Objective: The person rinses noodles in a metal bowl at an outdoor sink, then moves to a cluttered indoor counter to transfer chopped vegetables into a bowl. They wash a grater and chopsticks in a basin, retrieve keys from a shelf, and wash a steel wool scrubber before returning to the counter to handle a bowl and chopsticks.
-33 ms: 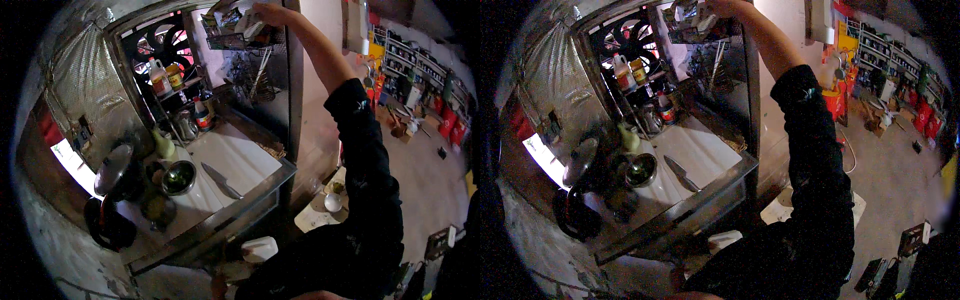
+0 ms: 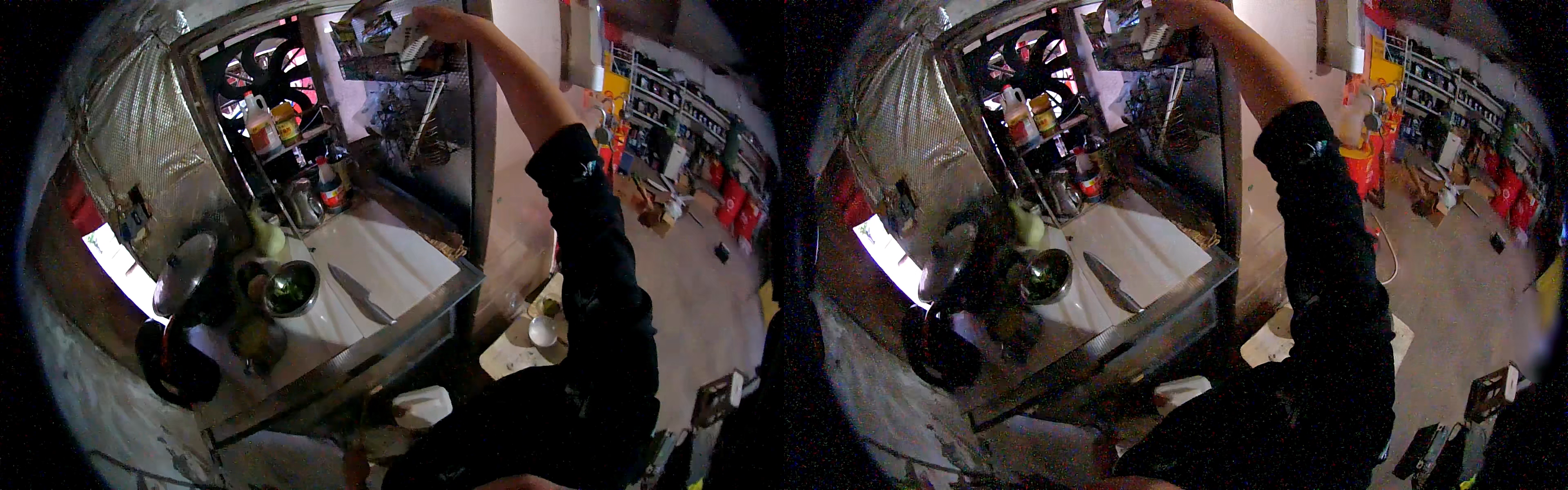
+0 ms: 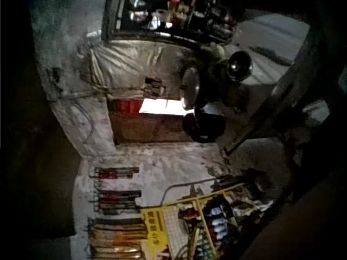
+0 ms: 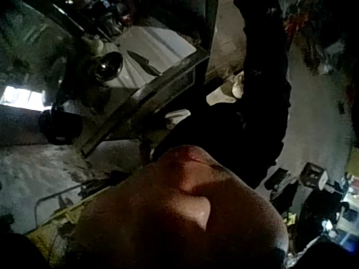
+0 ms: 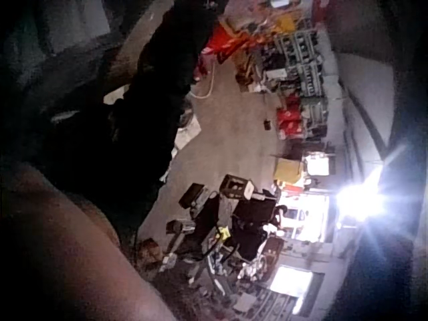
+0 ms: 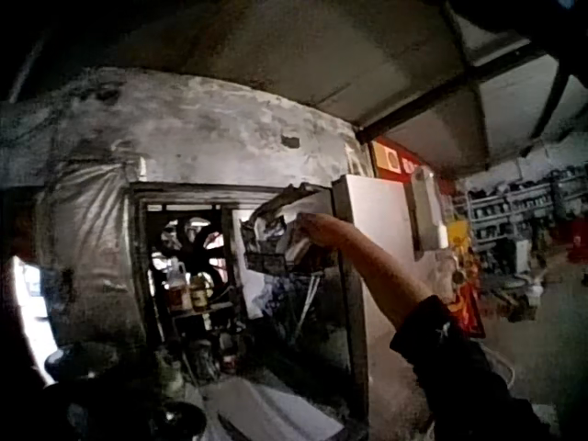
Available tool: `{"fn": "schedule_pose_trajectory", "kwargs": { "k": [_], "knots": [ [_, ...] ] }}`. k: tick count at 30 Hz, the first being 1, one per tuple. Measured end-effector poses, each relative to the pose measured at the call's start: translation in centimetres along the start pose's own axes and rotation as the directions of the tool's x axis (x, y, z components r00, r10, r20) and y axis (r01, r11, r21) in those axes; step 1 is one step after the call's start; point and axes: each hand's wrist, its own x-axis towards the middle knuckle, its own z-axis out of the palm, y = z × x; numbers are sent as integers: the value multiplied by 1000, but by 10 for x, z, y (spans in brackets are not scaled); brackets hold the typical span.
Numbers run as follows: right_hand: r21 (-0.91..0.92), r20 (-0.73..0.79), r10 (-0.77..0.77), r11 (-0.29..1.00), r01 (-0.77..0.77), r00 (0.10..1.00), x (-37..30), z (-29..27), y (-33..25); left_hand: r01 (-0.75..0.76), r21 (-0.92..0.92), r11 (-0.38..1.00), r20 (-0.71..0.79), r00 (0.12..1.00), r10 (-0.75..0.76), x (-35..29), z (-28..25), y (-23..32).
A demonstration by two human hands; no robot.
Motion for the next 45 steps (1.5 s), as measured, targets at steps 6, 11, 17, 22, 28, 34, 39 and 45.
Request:
{"fn": "schedule_pose_trajectory", "kwargs": {
  "k": [6, 11, 17, 22, 28, 34, 39, 45],
  "knots": [
    [-85, 58, -36, 996, 41, 998, -8, 26, -29, -202, 130, 971, 38, 979, 198, -11, 3, 15],
    [-477, -164, -322, 853, 211, 933, -50, -22, -40, -430, 128, 894, 57, 903, 426, 6, 10, 58],
    [930, 189, -415, 368, -26, 890, -204, -58, -353, -445, -556, 702, -76, 868, 490, 13, -10, 149],
    [964, 253, -559, 74, -256, 790, -284, -45, -405, -577, -384, 721, 72, 760, 646, 31, 16, 239],
    [931, 2, 515, 312, -189, 857, -202, -59, -302, -665, -234, 710, -105, 743, 661, 36, 16, 201],
    [452, -405, 569, 805, -384, 716, -125, -33, -159, -456, -361, 814, 56, 860, 507, 37, 52, 107],
    [191, -317, 564, 825, -532, 762, -104, 27, -114, -191, -480, 856, 19, 974, 228, 5, 50, 71],
    [198, -191, 608, 793, -577, 770, -99, 31, -135, -183, -231, 955, 24, 981, 194, -16, 9, 56]
  ]
}}
